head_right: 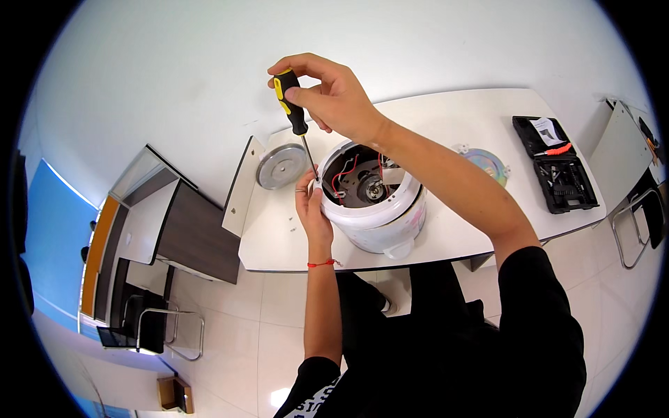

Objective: The person assembles a white cylindrical appliance by attaching a circular white plastic ring to the internal housing and securing it with screws. The person uses a screwdriver to tighten multiple screws around the ring's perimeter.

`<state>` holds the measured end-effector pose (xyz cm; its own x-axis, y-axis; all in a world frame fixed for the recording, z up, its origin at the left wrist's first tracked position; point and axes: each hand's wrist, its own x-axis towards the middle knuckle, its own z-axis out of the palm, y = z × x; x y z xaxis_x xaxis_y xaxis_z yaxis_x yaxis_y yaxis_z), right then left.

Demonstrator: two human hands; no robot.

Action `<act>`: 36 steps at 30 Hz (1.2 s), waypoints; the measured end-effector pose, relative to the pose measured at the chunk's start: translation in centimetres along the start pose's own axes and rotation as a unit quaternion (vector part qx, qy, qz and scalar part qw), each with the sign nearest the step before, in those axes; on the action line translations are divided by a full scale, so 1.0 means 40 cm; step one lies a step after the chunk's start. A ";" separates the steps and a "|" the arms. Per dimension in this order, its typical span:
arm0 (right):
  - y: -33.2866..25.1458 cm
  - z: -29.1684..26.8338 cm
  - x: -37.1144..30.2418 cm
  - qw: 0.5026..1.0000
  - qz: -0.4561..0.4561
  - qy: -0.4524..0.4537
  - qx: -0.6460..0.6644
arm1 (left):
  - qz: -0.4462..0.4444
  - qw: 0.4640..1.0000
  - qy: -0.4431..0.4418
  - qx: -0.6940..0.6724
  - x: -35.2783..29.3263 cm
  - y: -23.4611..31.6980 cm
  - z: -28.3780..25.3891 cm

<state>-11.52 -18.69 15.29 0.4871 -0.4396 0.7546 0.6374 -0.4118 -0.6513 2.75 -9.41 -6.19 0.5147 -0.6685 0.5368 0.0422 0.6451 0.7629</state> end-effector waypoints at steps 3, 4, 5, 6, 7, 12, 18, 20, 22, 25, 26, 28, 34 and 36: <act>0.001 -0.003 -0.003 1.000 -0.006 0.003 -0.021 | -0.005 1.000 0.011 -0.002 -0.009 0.015 0.030; 0.003 -0.001 -0.003 1.000 -0.007 0.003 -0.024 | -0.007 1.000 0.019 0.004 -0.009 0.017 0.030; 0.006 0.001 -0.002 1.000 -0.009 0.008 -0.025 | -0.010 1.000 0.028 0.010 -0.008 0.018 0.031; 0.010 0.003 -0.002 1.000 -0.011 0.013 -0.025 | -0.013 0.999 0.036 0.016 -0.007 0.020 0.032; 0.011 0.004 -0.002 0.999 -0.012 0.018 -0.026 | -0.015 0.999 0.039 0.017 -0.006 0.022 0.034; 0.005 -0.003 -0.010 1.000 -0.012 0.020 -0.018 | -0.022 0.999 0.031 0.011 -0.004 0.024 0.039; 0.003 -0.002 -0.010 0.999 -0.012 0.030 -0.031 | -0.009 0.999 0.036 0.029 -0.007 0.034 0.050; 0.009 -0.001 -0.011 0.998 -0.013 0.035 -0.043 | -0.018 0.999 0.040 0.008 -0.004 0.028 0.048; 0.014 -0.003 -0.010 0.997 -0.016 0.038 -0.058 | -0.023 0.999 0.042 -0.003 -0.004 0.025 0.046; 0.008 -0.014 -0.008 1.000 0.023 0.009 -0.011 | -0.025 0.999 0.043 -0.007 -0.003 0.025 0.047; 0.003 -0.014 -0.007 1.000 0.021 0.003 -0.003 | -0.024 0.999 0.044 -0.009 -0.004 0.025 0.049; -0.005 -0.015 -0.004 1.000 0.018 -0.008 0.014 | -0.024 0.999 0.045 -0.016 -0.004 0.026 0.051; 0.025 -0.006 0.001 0.989 -0.099 0.004 -0.114 | -0.020 0.999 0.043 -0.024 -0.006 0.025 0.048; 0.001 -0.016 -0.002 0.999 -0.005 -0.018 -0.036 | -0.020 0.999 0.043 -0.023 -0.005 0.022 0.045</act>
<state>-11.91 -19.16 15.16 0.5039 -0.4065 0.7621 0.5985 -0.4719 -0.6474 1.14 -9.36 -4.97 0.5840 -0.6606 0.4717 0.1030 0.6367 0.7642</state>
